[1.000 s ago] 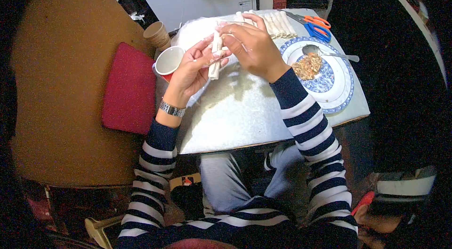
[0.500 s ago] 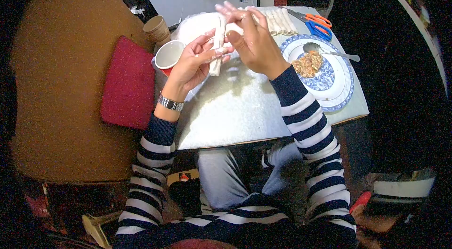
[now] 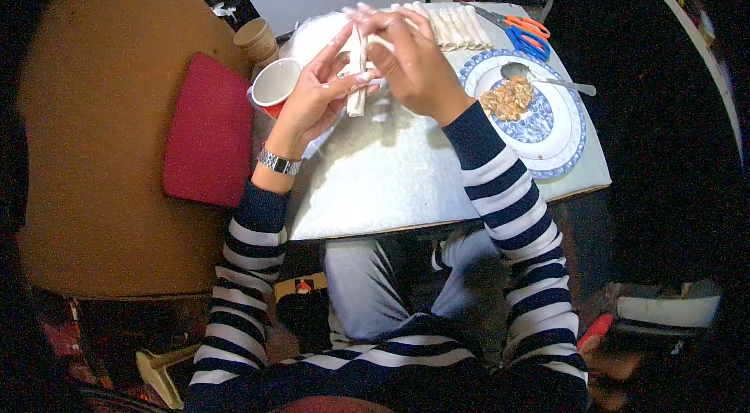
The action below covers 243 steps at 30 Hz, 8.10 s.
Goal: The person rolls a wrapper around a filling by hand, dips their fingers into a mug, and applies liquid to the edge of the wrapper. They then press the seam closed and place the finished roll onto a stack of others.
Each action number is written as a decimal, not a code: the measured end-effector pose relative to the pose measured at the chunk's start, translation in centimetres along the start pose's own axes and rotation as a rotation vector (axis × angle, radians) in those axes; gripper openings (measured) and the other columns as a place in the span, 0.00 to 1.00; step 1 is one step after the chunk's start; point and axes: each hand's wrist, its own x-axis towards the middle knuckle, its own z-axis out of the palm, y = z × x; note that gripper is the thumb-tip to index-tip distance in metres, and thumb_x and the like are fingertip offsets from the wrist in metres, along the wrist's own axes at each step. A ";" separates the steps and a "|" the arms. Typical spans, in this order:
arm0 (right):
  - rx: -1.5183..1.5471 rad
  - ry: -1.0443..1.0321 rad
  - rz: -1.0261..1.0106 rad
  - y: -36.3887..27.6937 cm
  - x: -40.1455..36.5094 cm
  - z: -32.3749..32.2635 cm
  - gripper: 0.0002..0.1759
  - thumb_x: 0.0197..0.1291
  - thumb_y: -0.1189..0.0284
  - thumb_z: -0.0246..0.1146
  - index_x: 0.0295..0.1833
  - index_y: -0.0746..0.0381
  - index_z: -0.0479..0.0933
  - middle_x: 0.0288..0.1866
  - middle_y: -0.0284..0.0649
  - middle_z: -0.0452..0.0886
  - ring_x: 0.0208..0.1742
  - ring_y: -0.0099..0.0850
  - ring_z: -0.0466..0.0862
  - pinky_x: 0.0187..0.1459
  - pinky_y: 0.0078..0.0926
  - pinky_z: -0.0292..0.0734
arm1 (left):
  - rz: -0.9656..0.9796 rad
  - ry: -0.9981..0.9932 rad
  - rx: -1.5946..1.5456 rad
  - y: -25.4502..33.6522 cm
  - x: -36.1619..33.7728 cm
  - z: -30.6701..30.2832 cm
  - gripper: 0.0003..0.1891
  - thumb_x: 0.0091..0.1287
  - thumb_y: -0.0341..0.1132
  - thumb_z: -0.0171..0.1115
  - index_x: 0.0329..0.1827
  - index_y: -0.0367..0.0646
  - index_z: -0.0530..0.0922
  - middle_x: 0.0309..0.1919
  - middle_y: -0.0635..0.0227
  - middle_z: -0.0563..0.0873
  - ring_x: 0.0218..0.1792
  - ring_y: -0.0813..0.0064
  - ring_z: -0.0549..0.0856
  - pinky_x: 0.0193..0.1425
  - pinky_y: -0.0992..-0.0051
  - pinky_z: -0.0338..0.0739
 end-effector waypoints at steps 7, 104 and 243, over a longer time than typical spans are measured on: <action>-0.169 -0.111 -0.060 0.2 -0.5 0.4 0.27 0.72 0.51 0.43 0.58 0.64 0.68 0.49 0.44 0.83 0.55 0.38 0.81 0.68 0.46 0.53 | 0.033 0.014 0.047 -0.1 -0.1 0.0 0.42 0.62 0.17 0.61 0.76 0.40 0.47 0.59 0.58 0.73 0.51 0.71 0.81 0.56 0.68 0.83; -0.528 -1.260 0.158 -5.8 8.3 12.5 0.36 0.51 0.35 0.59 0.37 0.61 0.84 0.33 0.42 0.85 0.37 0.38 0.84 0.59 0.49 0.57 | 0.254 0.015 0.714 -5.2 1.4 -2.2 0.37 0.65 0.37 0.65 0.73 0.43 0.56 0.54 0.59 0.79 0.54 0.76 0.78 0.58 0.75 0.74; 0.138 0.071 0.319 1.0 -0.6 0.9 0.18 0.67 0.61 0.55 0.40 0.67 0.79 0.30 0.46 0.83 0.37 0.36 0.85 0.41 0.30 0.78 | -0.002 0.098 -0.096 -2.1 0.7 -0.8 0.27 0.73 0.24 0.42 0.72 0.30 0.45 0.60 0.44 0.70 0.54 0.49 0.80 0.55 0.55 0.82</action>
